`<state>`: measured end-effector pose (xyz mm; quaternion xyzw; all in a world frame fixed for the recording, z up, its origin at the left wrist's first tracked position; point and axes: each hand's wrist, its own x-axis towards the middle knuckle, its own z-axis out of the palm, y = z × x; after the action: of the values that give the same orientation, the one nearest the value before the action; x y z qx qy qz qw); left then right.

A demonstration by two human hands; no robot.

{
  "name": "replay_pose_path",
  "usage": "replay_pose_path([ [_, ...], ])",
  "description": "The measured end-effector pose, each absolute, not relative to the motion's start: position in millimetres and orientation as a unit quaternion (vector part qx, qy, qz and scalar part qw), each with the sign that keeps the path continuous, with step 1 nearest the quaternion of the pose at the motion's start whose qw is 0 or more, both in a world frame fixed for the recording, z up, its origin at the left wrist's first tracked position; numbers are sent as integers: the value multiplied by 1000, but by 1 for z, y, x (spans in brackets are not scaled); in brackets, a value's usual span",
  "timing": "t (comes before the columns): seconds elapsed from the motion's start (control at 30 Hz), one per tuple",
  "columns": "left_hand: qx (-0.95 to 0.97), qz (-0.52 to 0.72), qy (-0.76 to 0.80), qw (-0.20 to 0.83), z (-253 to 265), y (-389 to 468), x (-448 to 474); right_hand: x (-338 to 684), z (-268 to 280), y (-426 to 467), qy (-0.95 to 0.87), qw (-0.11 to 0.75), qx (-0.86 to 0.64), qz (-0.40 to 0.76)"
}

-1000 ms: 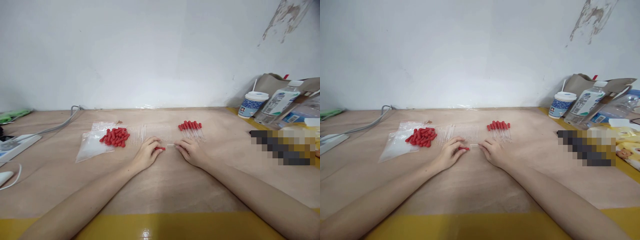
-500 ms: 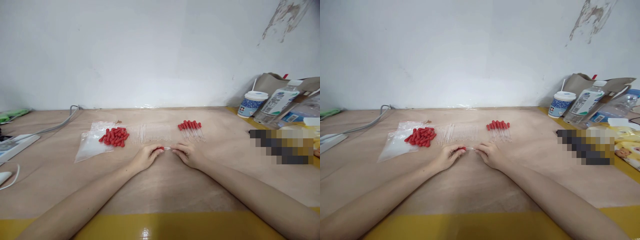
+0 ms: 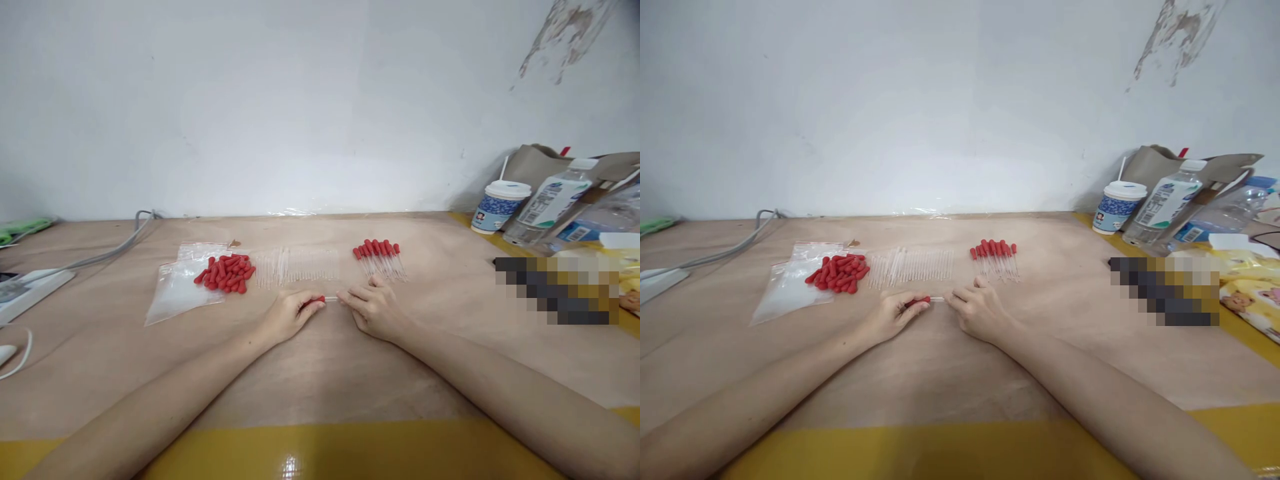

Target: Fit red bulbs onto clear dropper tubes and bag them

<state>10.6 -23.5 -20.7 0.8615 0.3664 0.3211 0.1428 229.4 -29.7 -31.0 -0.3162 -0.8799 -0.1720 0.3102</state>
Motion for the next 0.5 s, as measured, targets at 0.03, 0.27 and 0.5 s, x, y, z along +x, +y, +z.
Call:
replay_pose_path([
  [0.03, 859, 329, 366, 142, -20, -23, 10, 229, -32, -30, -879, 319, -319, -154],
  [0.27, 832, 365, 362, 210, -20, -21, 10, 232, -26, -29, -866, 369, -337, 10],
  [0.5, 802, 342, 381, 308, -21, -23, 11, 229, -31, -27, -879, 377, -291, -32],
])
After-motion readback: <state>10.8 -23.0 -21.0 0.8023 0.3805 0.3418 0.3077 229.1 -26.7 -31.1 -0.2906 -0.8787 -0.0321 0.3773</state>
